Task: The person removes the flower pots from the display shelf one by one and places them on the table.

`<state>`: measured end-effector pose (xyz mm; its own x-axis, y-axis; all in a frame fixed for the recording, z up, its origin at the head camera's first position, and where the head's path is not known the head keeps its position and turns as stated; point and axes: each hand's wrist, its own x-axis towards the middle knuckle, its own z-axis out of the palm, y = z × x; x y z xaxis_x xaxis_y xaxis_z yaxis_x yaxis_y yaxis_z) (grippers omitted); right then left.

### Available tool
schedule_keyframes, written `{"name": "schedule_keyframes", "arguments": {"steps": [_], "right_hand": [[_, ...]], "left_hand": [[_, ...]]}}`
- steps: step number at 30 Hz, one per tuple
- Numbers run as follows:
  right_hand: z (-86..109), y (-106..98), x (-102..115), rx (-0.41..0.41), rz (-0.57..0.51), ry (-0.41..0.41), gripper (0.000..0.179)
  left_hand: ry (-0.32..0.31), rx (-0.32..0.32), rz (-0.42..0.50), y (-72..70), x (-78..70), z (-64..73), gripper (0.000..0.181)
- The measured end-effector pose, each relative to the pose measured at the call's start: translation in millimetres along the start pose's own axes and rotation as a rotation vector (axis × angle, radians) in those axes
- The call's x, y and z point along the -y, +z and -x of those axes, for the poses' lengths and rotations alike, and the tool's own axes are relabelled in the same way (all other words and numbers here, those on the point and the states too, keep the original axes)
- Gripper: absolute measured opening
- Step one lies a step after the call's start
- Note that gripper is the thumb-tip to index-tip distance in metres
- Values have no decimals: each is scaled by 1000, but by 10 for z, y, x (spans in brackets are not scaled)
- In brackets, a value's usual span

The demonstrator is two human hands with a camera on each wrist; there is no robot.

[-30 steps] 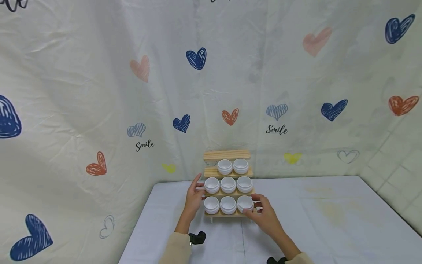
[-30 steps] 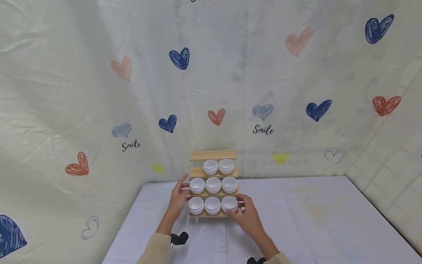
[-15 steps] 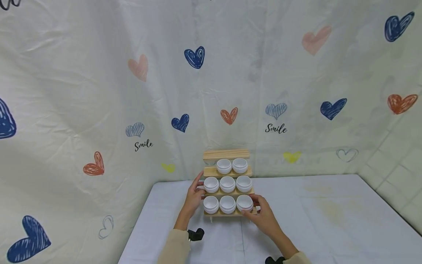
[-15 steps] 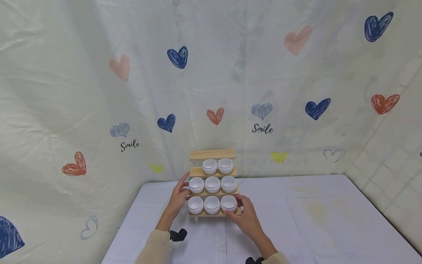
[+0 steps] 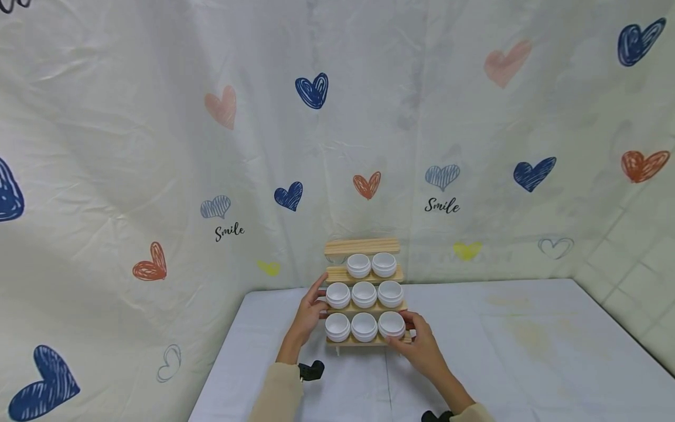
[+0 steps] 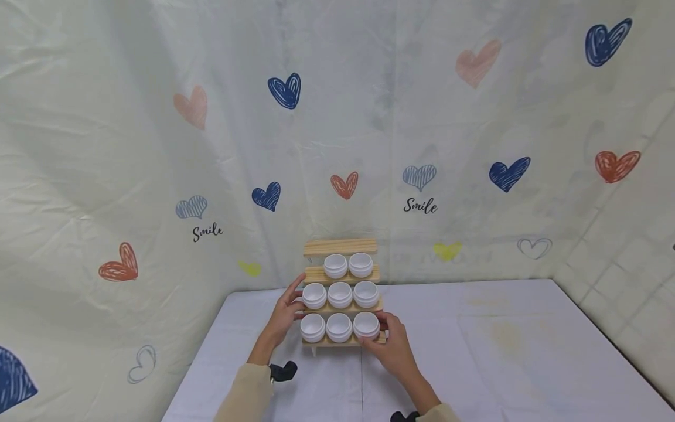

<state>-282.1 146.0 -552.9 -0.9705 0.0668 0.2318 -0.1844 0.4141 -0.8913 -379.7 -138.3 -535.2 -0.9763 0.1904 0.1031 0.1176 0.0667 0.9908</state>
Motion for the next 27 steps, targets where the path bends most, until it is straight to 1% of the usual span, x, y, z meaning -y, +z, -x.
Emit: {"name": "schedule_keyframes", "arguments": {"steps": [3, 9, 17, 21, 27], "right_hand": [[-5, 9, 11, -9, -7, -2, 67], [-2, 26, 27, -21, -9, 7, 67], [8, 37, 12, -45, 1, -8, 64], [1, 37, 4, -26, -5, 24, 65], [3, 24, 3, -7, 0, 42, 66]], "left_hand": [[-1, 8, 6, -11, -5, -13, 81], [17, 19, -2, -7, 3, -19, 79], [-1, 20, -7, -6, 44, -24, 79], [-7, 22, -24, -8, 52, -21, 79], [-21, 26, -34, -4, 33, -5, 79]]}}
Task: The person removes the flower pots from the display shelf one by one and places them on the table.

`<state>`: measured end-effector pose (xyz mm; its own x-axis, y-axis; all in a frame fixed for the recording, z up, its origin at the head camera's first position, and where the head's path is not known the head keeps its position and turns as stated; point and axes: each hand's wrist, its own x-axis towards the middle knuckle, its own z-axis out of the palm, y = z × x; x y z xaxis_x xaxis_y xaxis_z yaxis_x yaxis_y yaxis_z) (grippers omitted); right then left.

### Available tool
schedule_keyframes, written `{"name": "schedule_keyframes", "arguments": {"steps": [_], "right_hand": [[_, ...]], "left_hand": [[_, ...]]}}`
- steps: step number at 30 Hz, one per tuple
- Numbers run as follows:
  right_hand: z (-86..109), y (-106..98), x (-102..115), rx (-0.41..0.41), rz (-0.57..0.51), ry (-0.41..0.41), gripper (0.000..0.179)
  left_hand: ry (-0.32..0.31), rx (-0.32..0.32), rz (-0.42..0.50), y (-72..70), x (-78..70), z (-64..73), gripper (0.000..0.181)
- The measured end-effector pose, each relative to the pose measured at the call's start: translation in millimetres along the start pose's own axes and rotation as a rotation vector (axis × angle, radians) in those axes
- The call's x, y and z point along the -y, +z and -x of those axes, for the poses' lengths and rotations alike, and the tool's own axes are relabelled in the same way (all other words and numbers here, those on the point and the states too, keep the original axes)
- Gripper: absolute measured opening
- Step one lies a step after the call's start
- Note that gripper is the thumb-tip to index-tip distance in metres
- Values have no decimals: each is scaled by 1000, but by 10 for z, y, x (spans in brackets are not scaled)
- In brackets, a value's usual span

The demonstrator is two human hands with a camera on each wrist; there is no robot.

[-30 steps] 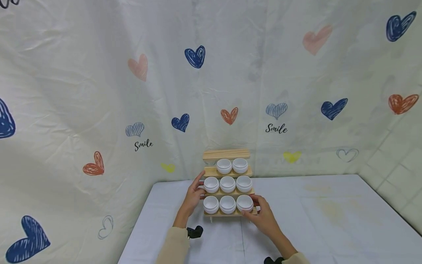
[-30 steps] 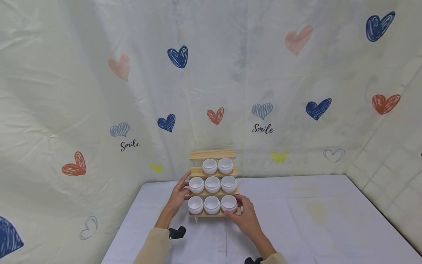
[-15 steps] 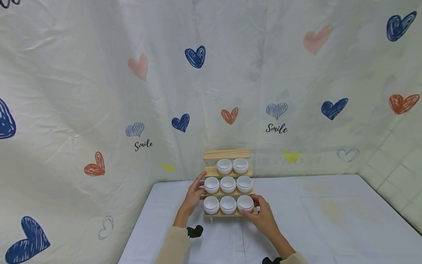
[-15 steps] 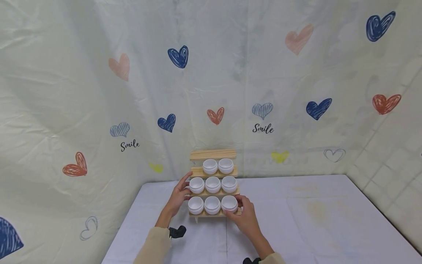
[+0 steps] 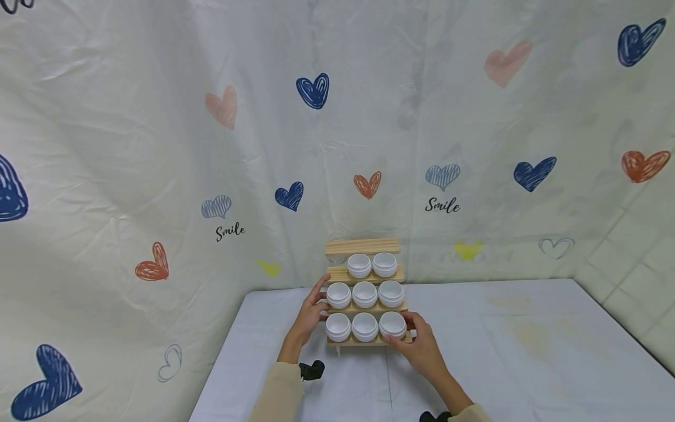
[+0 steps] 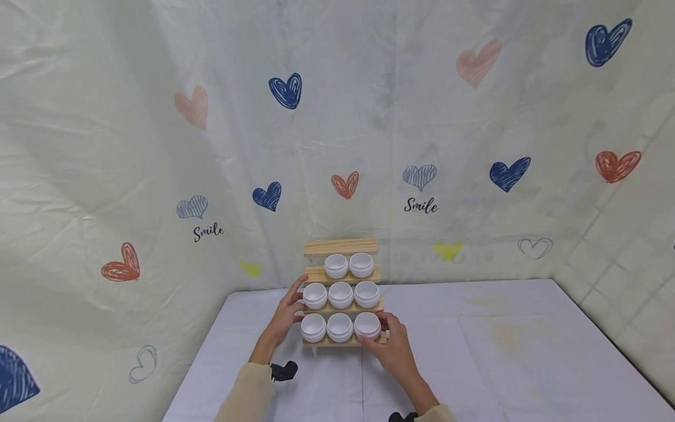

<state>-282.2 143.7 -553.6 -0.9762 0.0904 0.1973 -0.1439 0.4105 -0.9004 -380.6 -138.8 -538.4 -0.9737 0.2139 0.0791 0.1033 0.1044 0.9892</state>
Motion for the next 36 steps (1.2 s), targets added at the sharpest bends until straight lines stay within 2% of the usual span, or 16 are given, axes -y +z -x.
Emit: {"name": "schedule_keyframes", "arguments": {"steps": [17, 21, 26, 29, 36], "right_hand": [[22, -15, -4, 8, 33, 58, 72], [37, -18, 17, 12, 36, 64, 72], [38, -19, 25, 14, 38, 68, 71], [36, -17, 18, 14, 38, 70, 70], [27, -12, -3, 13, 39, 64, 69]], "left_hand": [[16, 26, 32, -6, 21, -1, 72], [8, 25, 38, -4, 35, -5, 73], [-13, 46, 37, -14, -25, 20, 73], [-26, 44, 25, -15, 9, 6, 72], [-20, 38, 12, -16, 16, 31, 78]]}}
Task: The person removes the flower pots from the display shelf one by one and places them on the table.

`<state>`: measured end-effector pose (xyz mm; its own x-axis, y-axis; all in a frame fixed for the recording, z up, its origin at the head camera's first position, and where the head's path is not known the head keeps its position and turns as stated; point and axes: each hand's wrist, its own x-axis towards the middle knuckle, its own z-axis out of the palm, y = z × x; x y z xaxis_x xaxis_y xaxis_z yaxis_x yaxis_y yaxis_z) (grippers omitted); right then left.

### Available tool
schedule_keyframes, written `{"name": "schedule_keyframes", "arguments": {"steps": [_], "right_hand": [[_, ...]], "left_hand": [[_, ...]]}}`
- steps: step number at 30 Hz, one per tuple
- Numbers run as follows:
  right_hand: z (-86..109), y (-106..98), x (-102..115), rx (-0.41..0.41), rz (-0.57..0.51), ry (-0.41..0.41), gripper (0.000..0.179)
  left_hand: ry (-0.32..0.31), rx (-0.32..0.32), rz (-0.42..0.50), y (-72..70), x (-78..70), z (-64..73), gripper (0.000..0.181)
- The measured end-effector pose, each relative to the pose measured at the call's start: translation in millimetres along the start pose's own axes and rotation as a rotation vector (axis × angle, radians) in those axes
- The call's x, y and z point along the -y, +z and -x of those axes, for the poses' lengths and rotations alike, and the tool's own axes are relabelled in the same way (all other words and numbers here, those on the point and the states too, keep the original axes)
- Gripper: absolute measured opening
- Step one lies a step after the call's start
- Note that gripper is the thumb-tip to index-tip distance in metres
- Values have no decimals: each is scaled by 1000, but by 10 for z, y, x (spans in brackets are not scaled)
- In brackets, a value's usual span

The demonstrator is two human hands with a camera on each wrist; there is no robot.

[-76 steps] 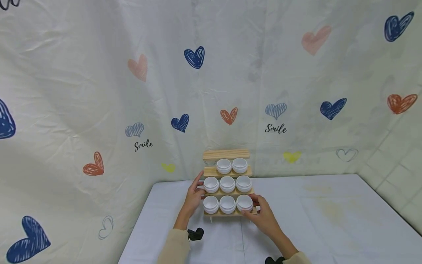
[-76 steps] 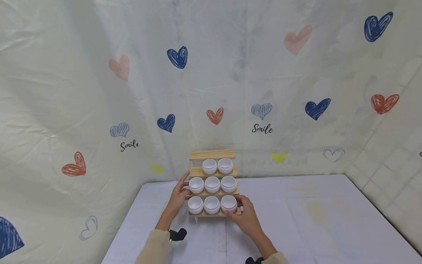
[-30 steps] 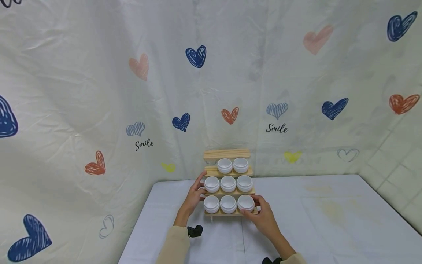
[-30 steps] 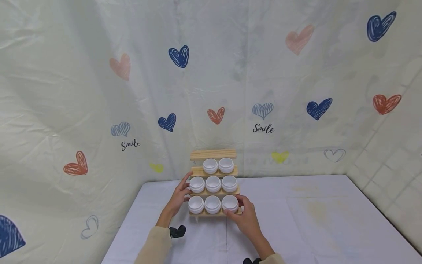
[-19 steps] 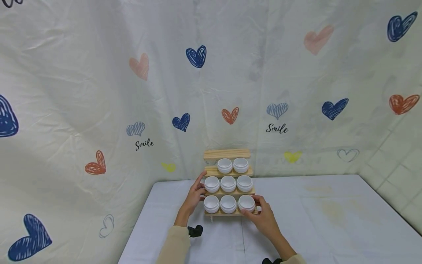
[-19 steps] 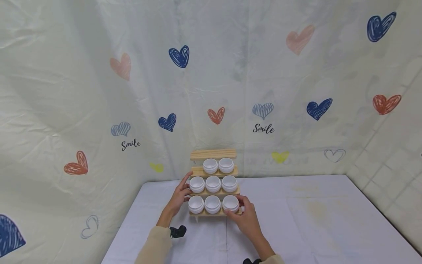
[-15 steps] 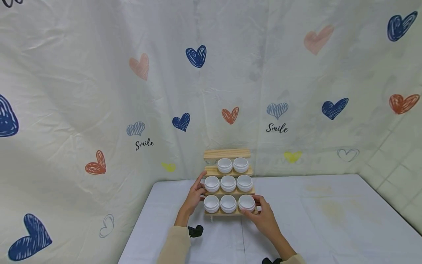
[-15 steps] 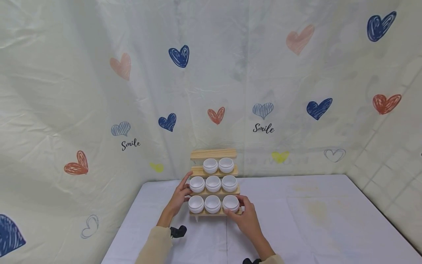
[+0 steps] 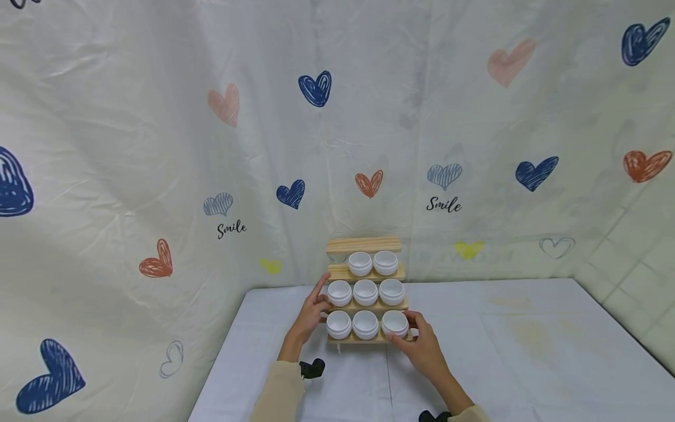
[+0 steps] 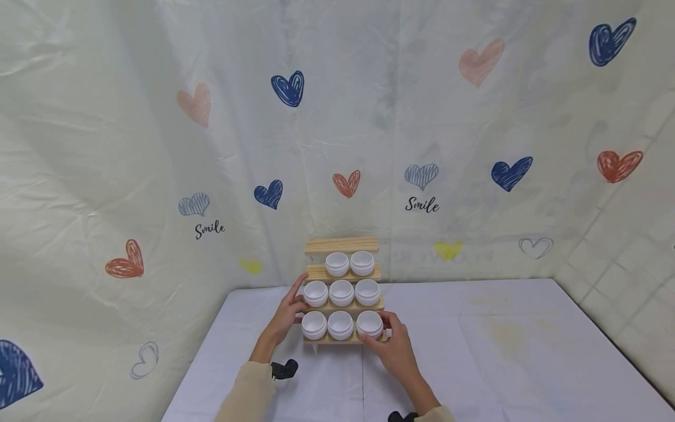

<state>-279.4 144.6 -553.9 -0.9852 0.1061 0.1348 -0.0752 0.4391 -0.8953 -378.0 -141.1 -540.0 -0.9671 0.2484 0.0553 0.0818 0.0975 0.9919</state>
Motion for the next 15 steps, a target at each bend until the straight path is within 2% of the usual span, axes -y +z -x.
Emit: {"name": "schedule_keyframes", "arguments": {"steps": [8, 15], "right_hand": [[2, -7, 12, 3, -7, 3, 71], [24, -9, -9, -26, -36, -1, 69]], "left_hand": [[16, -60, -6, 21, 8, 55, 79], [15, -100, 42, 30, 73, 93, 66]]}}
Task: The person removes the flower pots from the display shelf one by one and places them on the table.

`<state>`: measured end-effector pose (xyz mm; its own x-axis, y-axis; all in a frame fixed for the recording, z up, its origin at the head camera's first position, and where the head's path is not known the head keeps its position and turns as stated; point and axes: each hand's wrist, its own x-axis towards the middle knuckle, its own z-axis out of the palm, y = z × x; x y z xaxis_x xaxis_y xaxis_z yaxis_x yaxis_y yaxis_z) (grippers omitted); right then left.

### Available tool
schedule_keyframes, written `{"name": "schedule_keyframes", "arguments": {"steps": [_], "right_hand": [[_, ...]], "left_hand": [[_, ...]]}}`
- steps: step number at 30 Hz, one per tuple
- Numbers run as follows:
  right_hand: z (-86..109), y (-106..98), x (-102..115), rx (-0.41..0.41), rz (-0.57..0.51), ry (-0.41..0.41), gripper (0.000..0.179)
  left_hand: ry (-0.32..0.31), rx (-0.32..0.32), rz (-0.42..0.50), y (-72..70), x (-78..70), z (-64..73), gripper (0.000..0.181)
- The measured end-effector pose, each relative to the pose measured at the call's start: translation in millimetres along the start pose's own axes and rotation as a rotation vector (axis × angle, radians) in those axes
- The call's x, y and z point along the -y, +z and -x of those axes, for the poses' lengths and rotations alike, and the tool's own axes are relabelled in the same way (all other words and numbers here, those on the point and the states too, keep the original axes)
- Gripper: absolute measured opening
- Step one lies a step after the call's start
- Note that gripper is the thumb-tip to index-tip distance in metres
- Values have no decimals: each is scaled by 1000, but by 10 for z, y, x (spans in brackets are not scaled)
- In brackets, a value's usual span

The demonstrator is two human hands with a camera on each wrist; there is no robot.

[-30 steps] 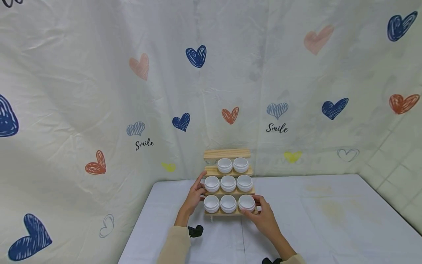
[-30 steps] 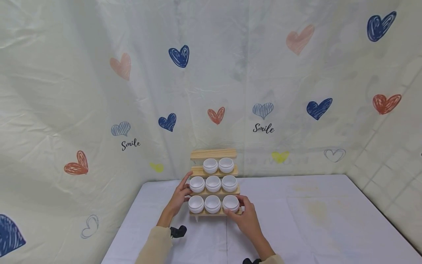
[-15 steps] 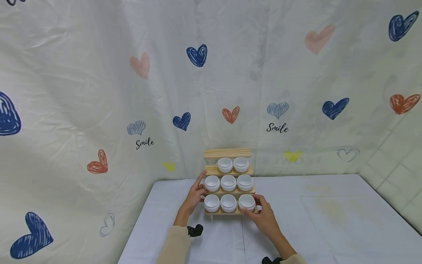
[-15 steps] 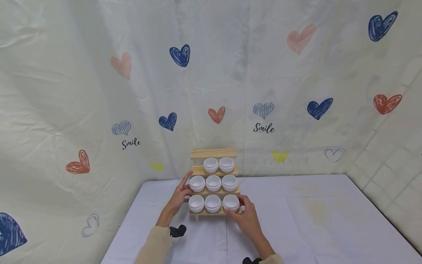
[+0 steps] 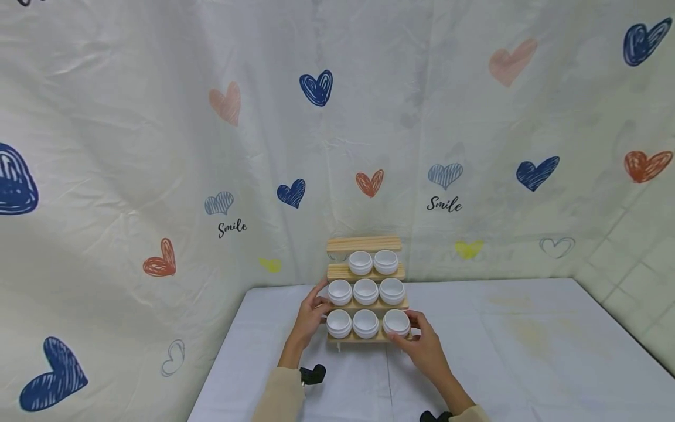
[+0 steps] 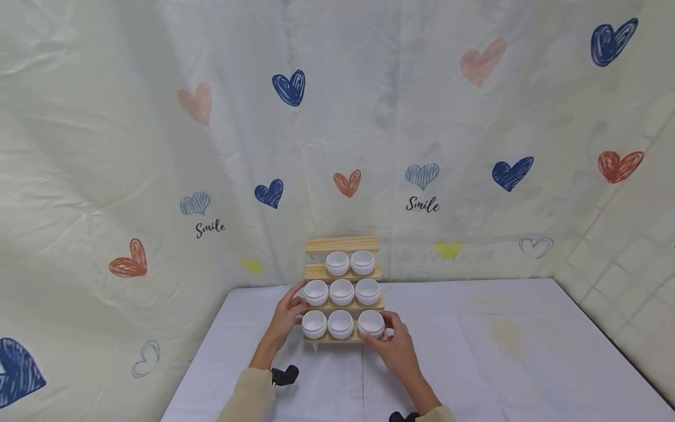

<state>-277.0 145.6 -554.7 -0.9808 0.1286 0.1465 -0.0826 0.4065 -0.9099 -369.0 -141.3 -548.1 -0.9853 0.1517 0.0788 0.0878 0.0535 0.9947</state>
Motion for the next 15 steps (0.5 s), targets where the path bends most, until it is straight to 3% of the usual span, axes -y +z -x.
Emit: {"name": "schedule_keyframes", "arguments": {"steps": [11, 15], "right_hand": [[8, -62, 29, -6, -54, -26, 71], [16, -79, 41, -5, -58, -30, 71]], "left_hand": [[-77, 16, 68, 18, -149, 125, 52], [-84, -10, 72, 49, -98, 139, 52]]}}
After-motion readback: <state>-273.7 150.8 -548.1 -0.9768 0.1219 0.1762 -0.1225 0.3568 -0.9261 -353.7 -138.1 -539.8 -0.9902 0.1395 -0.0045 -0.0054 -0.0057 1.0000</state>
